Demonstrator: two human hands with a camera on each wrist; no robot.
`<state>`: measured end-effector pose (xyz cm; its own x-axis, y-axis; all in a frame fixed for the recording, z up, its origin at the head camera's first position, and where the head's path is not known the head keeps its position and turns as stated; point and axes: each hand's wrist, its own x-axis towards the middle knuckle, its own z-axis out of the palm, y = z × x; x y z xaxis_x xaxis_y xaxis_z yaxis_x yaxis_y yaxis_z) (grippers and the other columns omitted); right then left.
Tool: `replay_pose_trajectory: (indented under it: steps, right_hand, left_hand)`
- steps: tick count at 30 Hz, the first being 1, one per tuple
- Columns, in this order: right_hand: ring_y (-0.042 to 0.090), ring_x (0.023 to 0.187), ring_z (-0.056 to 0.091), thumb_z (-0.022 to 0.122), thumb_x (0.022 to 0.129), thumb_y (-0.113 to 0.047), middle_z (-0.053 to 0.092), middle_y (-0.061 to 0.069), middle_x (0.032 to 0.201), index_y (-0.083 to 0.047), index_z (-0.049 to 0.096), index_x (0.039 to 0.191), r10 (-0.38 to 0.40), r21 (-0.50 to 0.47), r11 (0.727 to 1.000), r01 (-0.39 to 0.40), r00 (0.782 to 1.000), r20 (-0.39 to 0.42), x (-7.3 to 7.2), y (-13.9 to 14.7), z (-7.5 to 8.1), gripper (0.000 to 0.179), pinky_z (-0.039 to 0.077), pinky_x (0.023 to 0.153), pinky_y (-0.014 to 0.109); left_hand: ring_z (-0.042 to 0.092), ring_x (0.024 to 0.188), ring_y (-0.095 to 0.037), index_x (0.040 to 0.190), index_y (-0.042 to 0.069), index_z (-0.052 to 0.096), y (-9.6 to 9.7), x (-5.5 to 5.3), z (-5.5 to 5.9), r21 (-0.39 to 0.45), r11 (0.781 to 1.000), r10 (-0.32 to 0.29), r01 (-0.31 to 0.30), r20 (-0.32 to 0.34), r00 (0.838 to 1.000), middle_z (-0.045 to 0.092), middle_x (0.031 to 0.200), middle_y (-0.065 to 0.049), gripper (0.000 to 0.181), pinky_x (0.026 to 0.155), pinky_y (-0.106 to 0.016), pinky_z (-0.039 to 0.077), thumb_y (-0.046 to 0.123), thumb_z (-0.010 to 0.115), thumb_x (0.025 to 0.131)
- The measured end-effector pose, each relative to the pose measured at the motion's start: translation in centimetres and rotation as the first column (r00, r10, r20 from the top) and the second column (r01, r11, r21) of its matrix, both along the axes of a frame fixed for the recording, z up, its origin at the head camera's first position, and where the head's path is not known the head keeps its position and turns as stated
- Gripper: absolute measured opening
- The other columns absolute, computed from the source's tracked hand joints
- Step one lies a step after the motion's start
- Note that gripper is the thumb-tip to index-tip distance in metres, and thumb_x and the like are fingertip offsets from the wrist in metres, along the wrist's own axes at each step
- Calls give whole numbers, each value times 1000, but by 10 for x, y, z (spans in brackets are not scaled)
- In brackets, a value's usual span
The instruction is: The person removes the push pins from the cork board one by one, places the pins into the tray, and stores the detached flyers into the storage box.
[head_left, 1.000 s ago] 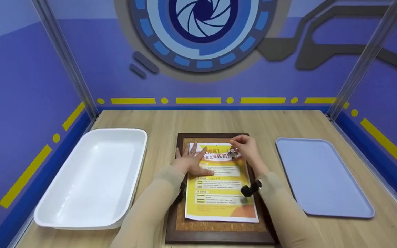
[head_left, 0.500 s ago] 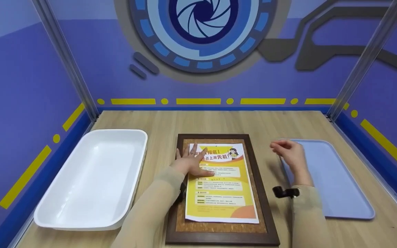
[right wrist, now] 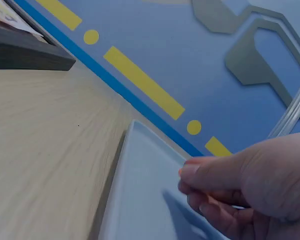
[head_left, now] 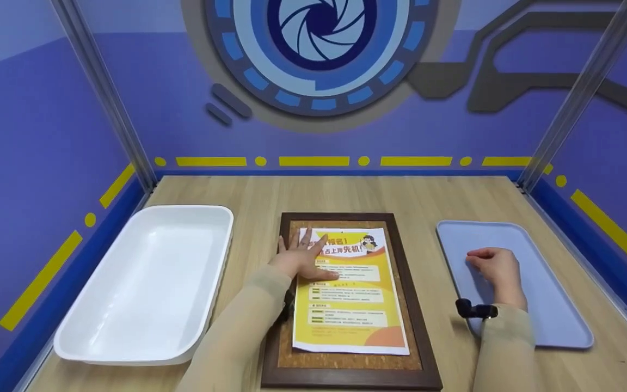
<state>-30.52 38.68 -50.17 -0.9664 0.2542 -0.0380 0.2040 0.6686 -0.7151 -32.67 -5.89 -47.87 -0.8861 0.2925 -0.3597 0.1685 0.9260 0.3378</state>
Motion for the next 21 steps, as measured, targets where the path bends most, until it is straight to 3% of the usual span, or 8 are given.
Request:
replay_pose_trajectory:
  steps: [4, 8, 10, 13, 15, 18, 21]
  right_hand:
    - [10, 77, 58, 72, 95, -17, 77, 20, 104, 6, 76, 108, 25, 64, 998, -26, 999, 20, 0, 0, -2, 27, 45, 66, 23]
    - [9, 73, 57, 73, 93, -16, 77, 20, 100, 7, 76, 106, 38, 81, 996, -40, 999, 18, -1, -1, -3, 27, 46, 64, 24]
    - [8, 72, 57, 73, 92, -15, 77, 21, 101, 7, 76, 107, 43, 79, 996, -44, 999, 24, -1, -1, -2, 27, 46, 63, 23]
    - [14, 78, 61, 73, 92, -15, 75, 24, 107, 8, 74, 111, 41, 65, 997, -43, 999, 35, 1, -2, 1, 29, 47, 65, 24]
    - [25, 87, 66, 72, 93, -14, 73, 27, 112, 8, 73, 115, 30, 68, 997, -31, 999, 13, 2, -4, 5, 31, 47, 69, 25]
    - [34, 103, 67, 70, 94, -16, 71, 28, 117, 6, 70, 122, 10, 68, 998, -7, 998, -55, 2, -12, 15, 35, 46, 74, 25]
    - [23, 97, 69, 69, 96, -17, 71, 26, 119, 6, 67, 129, 40, 22, 999, -38, 993, -115, 0, -26, 27, 40, 49, 73, 22]
  left_hand:
    - [-18, 160, -34, 166, 38, 10, 0, 0, 0, 10, 1000, 4, -4, 2, 1000, -13, 175, -5, 108, 126, -64, -15, 78, 66, 82]
    - [-20, 160, -33, 166, 38, 10, -1, -2, -1, 22, 1000, 6, -7, 18, 1000, -14, 175, -5, 110, 125, -63, -16, 78, 67, 81]
    - [-20, 160, -34, 166, 39, 11, -1, -9, -9, 26, 1000, 10, -10, 17, 1000, -14, 175, -5, 112, 124, -65, -18, 79, 69, 78]
    - [-21, 160, -33, 165, 41, 11, 0, -11, -13, 28, 1000, 13, -14, 19, 1000, -14, 175, -3, 115, 123, -65, -20, 82, 69, 75]
    - [-21, 160, -34, 165, 42, 11, 0, -13, -15, 21, 1000, 11, -11, 15, 1000, -13, 175, -3, 116, 123, -66, -20, 83, 69, 73]
    - [-20, 160, -32, 165, 40, 11, 0, -7, -8, 18, 1000, 10, -10, 18, 1000, -13, 175, -3, 114, 124, -64, -18, 82, 67, 76]
    - [-19, 161, -32, 166, 37, 10, 0, -3, -3, 18, 1000, 8, -8, 17, 1000, -12, 175, -4, 112, 126, -63, -15, 81, 65, 79]
